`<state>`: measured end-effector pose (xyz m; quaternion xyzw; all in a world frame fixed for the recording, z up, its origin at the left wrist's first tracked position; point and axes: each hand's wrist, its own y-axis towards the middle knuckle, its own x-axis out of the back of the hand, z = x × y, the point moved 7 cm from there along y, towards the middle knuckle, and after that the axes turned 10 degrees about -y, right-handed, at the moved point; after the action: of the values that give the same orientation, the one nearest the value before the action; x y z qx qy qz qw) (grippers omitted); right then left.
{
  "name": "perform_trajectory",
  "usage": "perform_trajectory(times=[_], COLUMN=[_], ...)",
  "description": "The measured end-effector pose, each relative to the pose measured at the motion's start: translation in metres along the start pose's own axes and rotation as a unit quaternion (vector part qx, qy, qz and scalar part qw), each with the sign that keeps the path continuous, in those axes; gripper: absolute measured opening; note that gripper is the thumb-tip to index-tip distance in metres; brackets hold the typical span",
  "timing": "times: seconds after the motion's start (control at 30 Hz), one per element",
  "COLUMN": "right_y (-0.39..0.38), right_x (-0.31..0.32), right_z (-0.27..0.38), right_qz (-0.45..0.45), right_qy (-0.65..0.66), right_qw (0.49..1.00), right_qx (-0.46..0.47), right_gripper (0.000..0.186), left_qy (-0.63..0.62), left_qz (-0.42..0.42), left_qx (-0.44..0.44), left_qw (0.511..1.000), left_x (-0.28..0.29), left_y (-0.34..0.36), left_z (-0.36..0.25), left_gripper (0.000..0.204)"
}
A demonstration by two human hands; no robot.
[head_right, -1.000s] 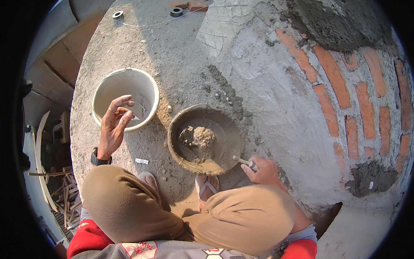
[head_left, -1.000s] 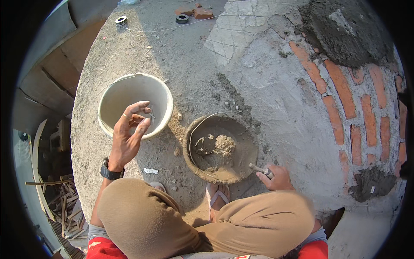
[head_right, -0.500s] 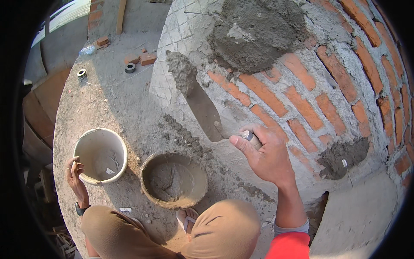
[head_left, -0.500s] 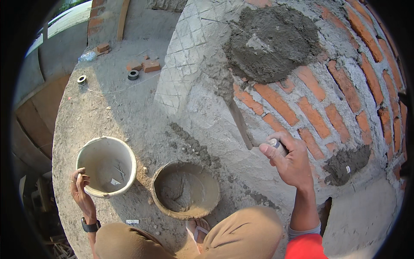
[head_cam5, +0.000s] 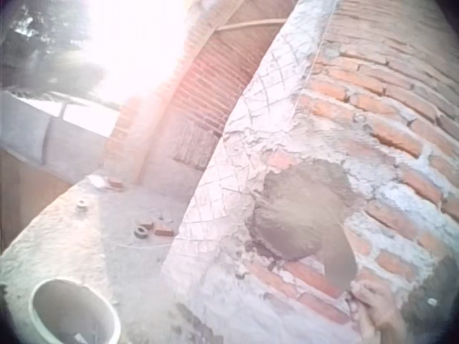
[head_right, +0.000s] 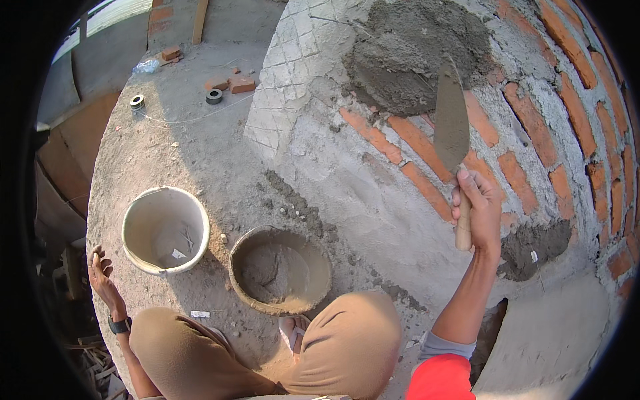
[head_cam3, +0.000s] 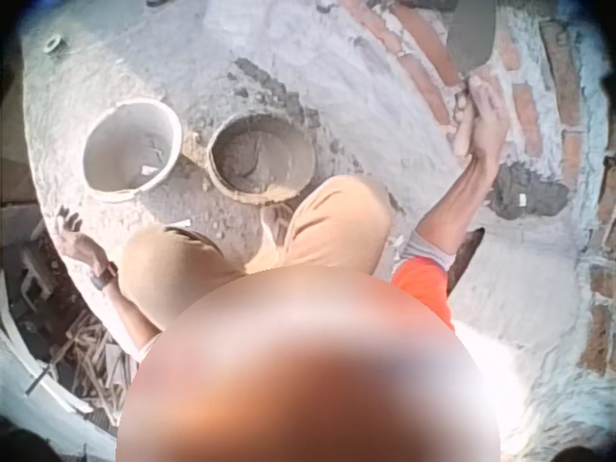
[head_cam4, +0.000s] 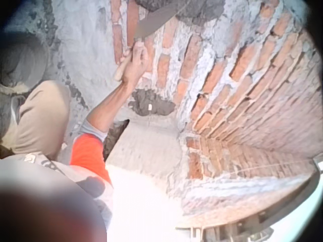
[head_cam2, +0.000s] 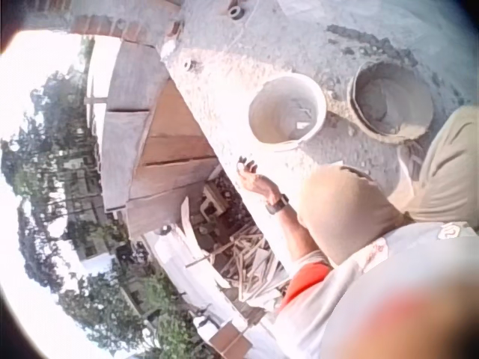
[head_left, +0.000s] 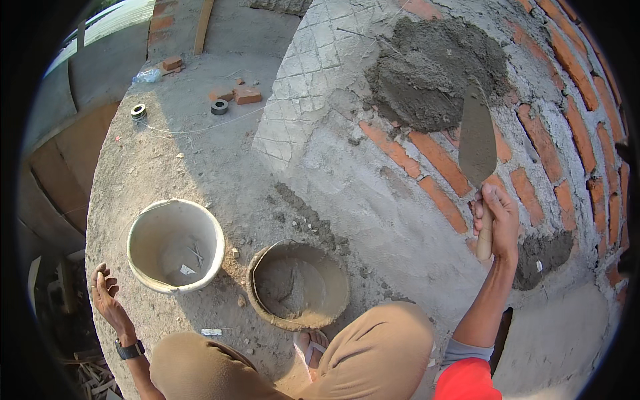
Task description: The person scoops cement from a bucket with a trowel and applies it to a brick wall, smoothing the surface. They repeatedly transfer cement and use a string line to guide the application.
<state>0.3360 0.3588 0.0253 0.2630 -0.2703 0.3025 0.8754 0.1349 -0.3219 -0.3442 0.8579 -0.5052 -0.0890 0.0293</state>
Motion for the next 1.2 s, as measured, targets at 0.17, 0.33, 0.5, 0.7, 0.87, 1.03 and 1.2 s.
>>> perform_trajectory(times=[0.17,0.33,0.5,0.7,0.87,1.03,1.2], right_y=[0.050,0.076,0.054,0.011,-0.036,-0.042,0.001], right_x=[-0.058,-0.085,-0.033,0.018,0.007,-0.031,-0.055], right_z=[0.046,0.055,0.027,0.038,0.083,0.090,0.043], right_qz=[0.098,0.074,0.019,-0.142,-0.187,0.143,0.161], right_qy=[-0.045,-0.055,-0.101,-0.378,-0.405,-0.028,0.028], right_qw=[0.993,0.995,0.995,0.911,0.870,0.975,0.986], right_qx=[0.053,0.038,0.018,0.088,0.209,0.168,0.029], right_gripper=[0.037,0.036,0.033,0.033,0.034,0.030,0.031], left_qy=[-0.059,-0.056,-0.035,-0.022,-0.038,-0.055,-0.045], left_qz=[0.050,0.059,0.025,0.029,0.041,0.045,0.056], left_qx=[-0.019,-0.022,-0.012,-0.016,-0.013,-0.001,-0.019], left_qw=[0.997,0.996,0.999,0.999,0.998,0.997,0.997], left_x=[-0.032,-0.037,-0.010,-0.002,-0.013,-0.025,-0.006], left_y=[-0.003,-0.016,-0.009,-0.001,-0.001,0.001,0.001], left_z=[0.004,0.012,0.023,0.033,0.036,0.032,0.023], left_gripper=[0.031,0.030,0.030,0.031,0.031,0.030,0.029])
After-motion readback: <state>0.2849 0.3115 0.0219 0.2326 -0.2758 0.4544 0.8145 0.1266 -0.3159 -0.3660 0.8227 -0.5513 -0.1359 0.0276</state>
